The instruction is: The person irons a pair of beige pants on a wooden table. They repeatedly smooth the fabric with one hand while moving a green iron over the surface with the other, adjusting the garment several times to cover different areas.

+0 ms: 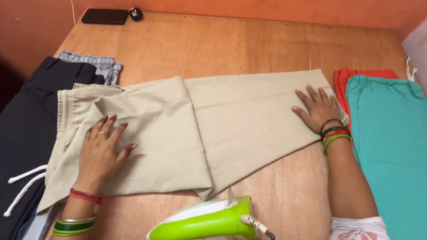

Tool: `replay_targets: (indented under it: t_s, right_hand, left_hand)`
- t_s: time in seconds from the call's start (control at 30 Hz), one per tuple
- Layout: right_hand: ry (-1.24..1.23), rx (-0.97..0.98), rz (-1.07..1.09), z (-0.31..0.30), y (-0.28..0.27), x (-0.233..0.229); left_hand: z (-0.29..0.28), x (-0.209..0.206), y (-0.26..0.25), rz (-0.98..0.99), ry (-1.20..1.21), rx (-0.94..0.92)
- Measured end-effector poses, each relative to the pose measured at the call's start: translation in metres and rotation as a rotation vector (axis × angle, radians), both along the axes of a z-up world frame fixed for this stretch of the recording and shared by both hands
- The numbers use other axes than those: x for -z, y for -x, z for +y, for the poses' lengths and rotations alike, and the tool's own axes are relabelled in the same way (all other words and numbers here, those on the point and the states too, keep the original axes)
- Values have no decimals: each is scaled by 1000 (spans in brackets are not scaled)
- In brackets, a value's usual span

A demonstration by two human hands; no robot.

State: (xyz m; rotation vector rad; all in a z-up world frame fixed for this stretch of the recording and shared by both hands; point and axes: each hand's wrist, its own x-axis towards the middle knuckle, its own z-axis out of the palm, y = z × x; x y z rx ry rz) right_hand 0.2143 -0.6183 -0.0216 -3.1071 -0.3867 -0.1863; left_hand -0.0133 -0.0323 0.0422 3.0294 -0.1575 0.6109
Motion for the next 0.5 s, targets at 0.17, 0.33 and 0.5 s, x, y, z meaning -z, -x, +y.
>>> replay_targets:
  t_s: [0.17, 0.33, 0.5]
  right_hand:
    - [-185, -279, -186, 75, 58, -81]
    - [-587, -1098, 322, 175, 252, -166]
    - [20, -1042, -184, 232, 326, -164]
  left_hand:
    - [-23, 33, 5, 73, -164, 24]
    - [-23, 42, 9, 107, -18, 26]
    - [-20, 41, 10, 112, -4, 17]
